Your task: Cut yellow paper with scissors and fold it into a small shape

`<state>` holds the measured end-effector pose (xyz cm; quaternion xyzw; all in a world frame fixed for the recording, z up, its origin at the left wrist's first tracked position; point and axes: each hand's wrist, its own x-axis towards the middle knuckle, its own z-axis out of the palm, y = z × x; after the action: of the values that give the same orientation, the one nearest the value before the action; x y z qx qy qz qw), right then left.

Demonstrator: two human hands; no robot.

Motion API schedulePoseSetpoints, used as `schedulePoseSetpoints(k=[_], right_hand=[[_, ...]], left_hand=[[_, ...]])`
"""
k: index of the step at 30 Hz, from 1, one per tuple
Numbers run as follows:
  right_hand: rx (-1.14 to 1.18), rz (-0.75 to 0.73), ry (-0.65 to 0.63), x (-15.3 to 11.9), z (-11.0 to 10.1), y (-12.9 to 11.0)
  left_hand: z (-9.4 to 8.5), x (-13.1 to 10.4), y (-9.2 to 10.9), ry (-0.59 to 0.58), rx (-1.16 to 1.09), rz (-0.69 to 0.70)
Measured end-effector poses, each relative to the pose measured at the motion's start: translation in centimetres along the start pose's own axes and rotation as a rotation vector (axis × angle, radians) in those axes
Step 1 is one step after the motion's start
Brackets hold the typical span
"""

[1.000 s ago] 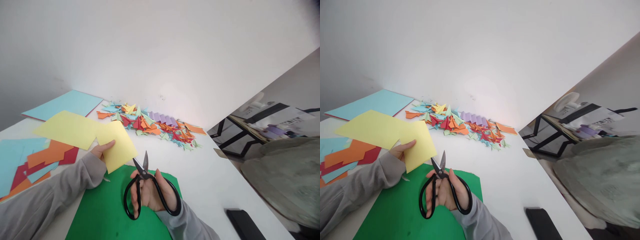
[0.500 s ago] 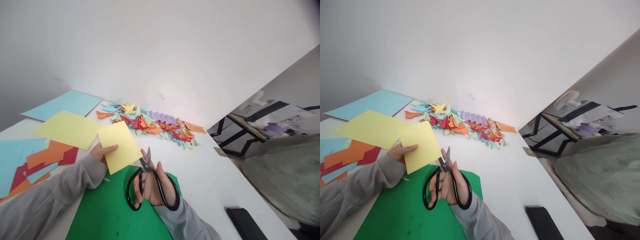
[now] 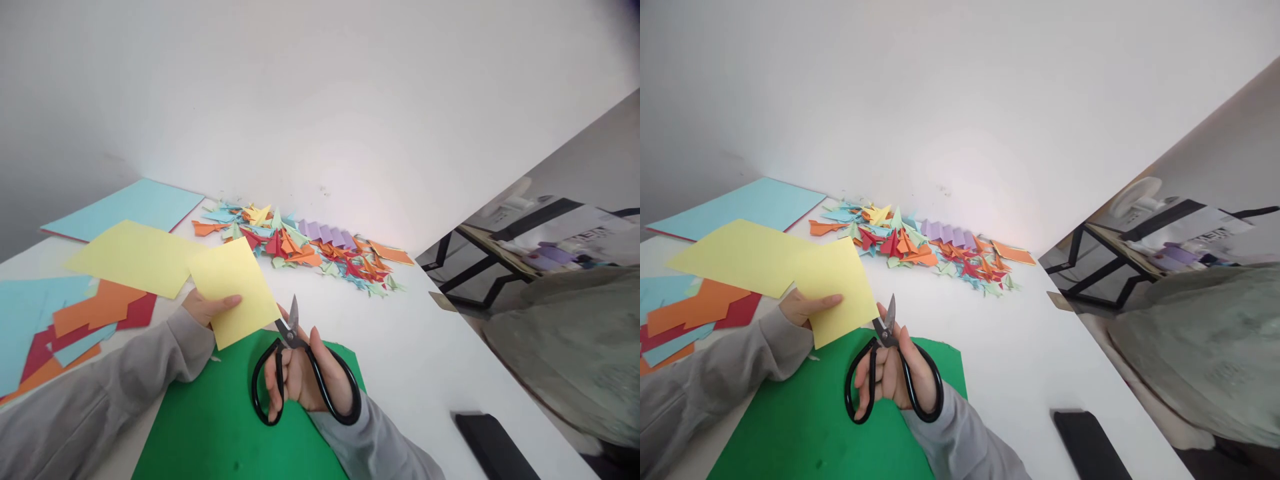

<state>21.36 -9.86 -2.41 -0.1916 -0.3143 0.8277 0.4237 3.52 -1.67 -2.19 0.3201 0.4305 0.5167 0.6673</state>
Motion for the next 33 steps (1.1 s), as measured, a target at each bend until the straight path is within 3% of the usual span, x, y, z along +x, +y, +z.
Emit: schedulePoseSetpoints(k=[7, 14, 24, 33], right_hand=[[-0.049, 0.042, 0.081, -0.15, 0.12, 0.00], [-0.036, 0.035, 0.004, -0.11, -0.02, -0.14], [-0.015, 0.048, 0.065, 0.04, 0.22, 0.01], [-0.039, 0.040, -0.024, 0.20, 0.10, -0.01]], left_hand=[[0.38, -0.61, -0.01, -0.065, 0.047, 0.047], [0.30, -0.43, 0.09, -0.071, 0.097, 0.070], [0.15, -0.32, 0.05, -0.086, 0.102, 0.105], [0.19, -0.44, 0.46, -0.115, 0.105, 0.083]])
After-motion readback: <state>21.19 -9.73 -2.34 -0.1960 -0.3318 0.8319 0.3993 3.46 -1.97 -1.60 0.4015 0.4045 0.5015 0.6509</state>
